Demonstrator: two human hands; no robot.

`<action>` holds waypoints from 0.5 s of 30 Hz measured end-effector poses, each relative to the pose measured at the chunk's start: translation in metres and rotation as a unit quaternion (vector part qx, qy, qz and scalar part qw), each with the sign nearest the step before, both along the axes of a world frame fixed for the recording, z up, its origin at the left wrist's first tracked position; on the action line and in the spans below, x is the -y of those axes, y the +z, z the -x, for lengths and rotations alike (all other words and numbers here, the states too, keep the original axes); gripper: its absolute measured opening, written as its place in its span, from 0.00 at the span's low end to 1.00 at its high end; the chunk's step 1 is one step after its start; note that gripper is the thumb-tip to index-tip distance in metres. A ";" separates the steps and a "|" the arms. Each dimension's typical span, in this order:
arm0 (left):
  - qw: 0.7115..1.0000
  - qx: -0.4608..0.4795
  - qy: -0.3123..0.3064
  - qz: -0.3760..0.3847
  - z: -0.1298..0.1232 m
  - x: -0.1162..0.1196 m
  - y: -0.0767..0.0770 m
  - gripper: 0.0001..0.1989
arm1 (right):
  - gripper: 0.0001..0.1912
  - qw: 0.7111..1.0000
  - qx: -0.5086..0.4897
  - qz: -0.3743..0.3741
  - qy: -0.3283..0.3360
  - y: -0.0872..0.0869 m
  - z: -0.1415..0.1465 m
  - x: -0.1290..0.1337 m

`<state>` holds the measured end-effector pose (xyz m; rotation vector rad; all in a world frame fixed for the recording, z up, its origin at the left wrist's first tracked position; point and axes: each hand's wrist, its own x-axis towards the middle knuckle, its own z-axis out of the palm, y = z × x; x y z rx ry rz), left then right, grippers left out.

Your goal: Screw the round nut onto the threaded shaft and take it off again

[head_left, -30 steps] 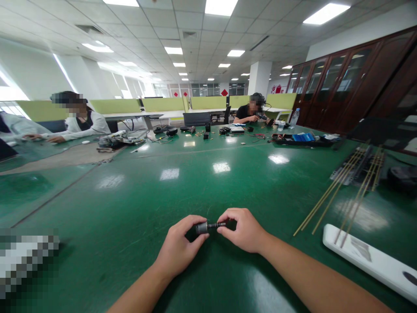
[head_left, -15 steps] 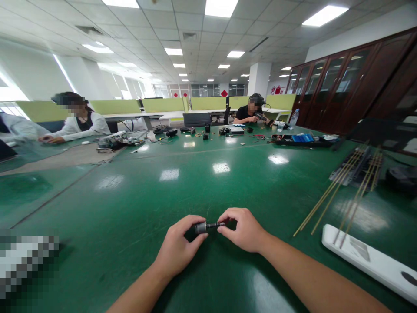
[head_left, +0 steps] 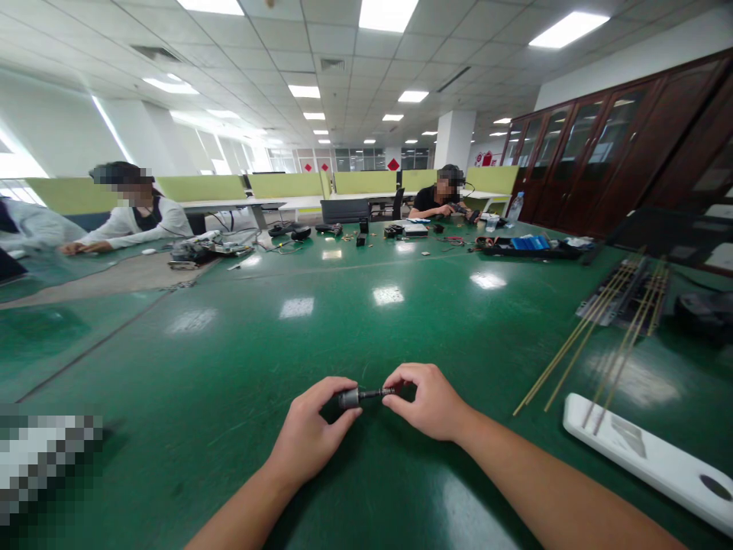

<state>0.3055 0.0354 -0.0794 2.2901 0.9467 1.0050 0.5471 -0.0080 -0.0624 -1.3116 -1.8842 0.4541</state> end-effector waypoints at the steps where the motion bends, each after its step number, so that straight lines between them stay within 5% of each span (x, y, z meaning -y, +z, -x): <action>1: 1.000 0.001 0.000 -0.001 0.000 0.000 0.000 0.13 | 0.03 1.000 0.001 0.000 0.000 0.000 0.000 0.000; 11: 1.000 -0.008 0.006 -0.007 0.003 -0.002 0.000 0.13 | 0.03 1.000 0.002 0.001 -0.005 0.002 -0.005 -0.001; 15: 0.998 0.016 0.059 -0.020 0.006 -0.006 -0.001 0.14 | 0.04 0.999 -0.029 0.019 -0.033 0.004 -0.009 -0.004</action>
